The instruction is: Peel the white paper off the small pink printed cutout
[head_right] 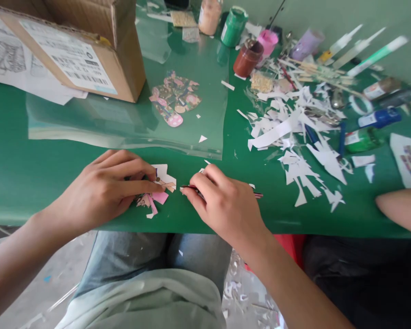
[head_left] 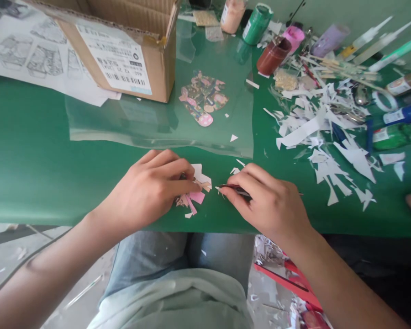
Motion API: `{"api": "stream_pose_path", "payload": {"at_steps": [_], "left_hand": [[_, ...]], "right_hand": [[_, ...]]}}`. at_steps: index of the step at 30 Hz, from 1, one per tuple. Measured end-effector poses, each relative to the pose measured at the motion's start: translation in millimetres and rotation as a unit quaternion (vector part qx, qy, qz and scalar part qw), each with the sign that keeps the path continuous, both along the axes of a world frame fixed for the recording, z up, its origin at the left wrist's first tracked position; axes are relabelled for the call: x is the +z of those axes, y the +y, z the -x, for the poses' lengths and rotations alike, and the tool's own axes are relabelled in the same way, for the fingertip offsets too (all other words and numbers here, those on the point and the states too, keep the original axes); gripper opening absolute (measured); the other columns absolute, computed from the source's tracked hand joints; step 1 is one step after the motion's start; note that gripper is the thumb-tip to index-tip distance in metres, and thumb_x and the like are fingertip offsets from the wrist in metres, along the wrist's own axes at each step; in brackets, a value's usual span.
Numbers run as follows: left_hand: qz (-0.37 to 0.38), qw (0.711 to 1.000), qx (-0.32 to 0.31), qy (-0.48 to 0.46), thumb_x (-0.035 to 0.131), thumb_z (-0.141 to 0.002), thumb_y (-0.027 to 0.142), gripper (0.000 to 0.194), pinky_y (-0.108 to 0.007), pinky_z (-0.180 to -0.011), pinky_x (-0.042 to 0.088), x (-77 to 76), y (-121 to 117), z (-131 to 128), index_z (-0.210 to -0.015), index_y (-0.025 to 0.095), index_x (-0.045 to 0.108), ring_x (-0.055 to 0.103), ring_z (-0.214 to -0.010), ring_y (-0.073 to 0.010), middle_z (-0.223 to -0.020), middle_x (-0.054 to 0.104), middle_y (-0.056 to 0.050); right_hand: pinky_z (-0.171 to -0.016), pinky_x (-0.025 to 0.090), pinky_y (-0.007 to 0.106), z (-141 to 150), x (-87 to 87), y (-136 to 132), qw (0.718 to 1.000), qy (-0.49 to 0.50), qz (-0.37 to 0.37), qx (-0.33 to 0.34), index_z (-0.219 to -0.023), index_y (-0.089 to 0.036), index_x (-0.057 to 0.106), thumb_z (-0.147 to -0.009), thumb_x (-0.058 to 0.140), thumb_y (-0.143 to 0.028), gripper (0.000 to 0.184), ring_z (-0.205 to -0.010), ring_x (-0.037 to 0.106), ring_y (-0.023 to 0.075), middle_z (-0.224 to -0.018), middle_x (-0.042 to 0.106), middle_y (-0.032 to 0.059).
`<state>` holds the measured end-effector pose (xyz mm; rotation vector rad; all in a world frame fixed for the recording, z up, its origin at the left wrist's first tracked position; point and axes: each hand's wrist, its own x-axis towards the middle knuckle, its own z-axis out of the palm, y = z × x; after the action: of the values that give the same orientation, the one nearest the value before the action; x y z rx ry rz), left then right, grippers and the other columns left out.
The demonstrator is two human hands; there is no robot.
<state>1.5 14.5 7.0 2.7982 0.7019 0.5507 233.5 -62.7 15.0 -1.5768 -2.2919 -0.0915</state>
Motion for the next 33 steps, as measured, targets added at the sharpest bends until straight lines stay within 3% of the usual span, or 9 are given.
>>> {"api": "stream_pose_path", "payload": {"at_steps": [6, 10, 15, 20, 33], "left_hand": [[-0.032, 0.997, 0.058, 0.033, 0.048, -0.094, 0.018, 0.029, -0.045, -0.087, 0.051, 11.4, -31.8, -4.3, -0.111, 0.024, 0.070, 0.065, -0.103, -0.0265, -0.116, 0.072, -0.004], [-0.026, 0.997, 0.065, 0.035, 0.050, -0.093, 0.022, 0.034, -0.050, -0.099, 0.049, 3.6, -48.5, -5.1, -0.125, 0.018, 0.063, 0.060, -0.121, -0.0309, -0.137, 0.062, -0.009], [-0.015, 0.999, 0.028, 0.027, 0.053, -0.092, 0.027, 0.042, -0.051, -0.116, 0.038, -11.3, -43.3, 1.0, -0.133, 0.019, 0.057, 0.046, -0.138, -0.0295, -0.147, 0.051, -0.007], [-0.012, 0.999, 0.028, 0.009, 0.056, -0.089, 0.023, 0.040, -0.055, -0.116, 0.039, -14.4, -42.9, 1.6, -0.129, 0.025, 0.060, 0.043, -0.140, -0.0307, -0.149, 0.049, -0.006], [-0.017, 0.999, 0.030, 0.010, 0.056, -0.089, 0.023, 0.041, -0.057, -0.115, 0.039, -14.8, -44.9, 1.6, -0.130, 0.023, 0.060, 0.043, -0.140, -0.0322, -0.148, 0.050, -0.008]], "right_hand": [[-0.048, 0.033, 0.022, 1.9, 4.8, 1.6, 1.000, 0.008, 0.028, -0.002, -0.085, -0.018, 0.062, -0.097, 0.047, -0.023, 0.020, -0.055, 0.053, 0.0077, -0.079, 0.063, 0.0012], [-0.051, 0.037, 0.021, 3.4, 4.5, -0.5, 0.999, 0.025, 0.025, 0.001, -0.089, -0.019, 0.064, -0.096, 0.047, -0.018, 0.018, -0.060, 0.057, 0.0086, -0.083, 0.065, 0.0027], [-0.054, 0.041, 0.020, 12.1, -1.2, -8.5, 0.998, 0.061, 0.018, -0.012, -0.092, -0.018, 0.067, -0.095, 0.050, -0.016, 0.017, -0.060, 0.058, 0.0080, -0.084, 0.066, 0.0031], [-0.053, 0.040, 0.020, 23.5, -6.9, -15.6, 0.997, 0.077, 0.004, -0.023, -0.089, -0.018, 0.069, -0.092, 0.053, -0.012, 0.018, -0.058, 0.056, 0.0069, -0.082, 0.066, 0.0020], [-0.051, 0.035, 0.023, 29.1, -10.9, -19.3, 0.998, 0.030, -0.025, -0.040, -0.092, -0.019, 0.070, -0.091, 0.053, -0.012, 0.019, -0.057, 0.053, 0.0072, -0.080, 0.065, 0.0009]]}}
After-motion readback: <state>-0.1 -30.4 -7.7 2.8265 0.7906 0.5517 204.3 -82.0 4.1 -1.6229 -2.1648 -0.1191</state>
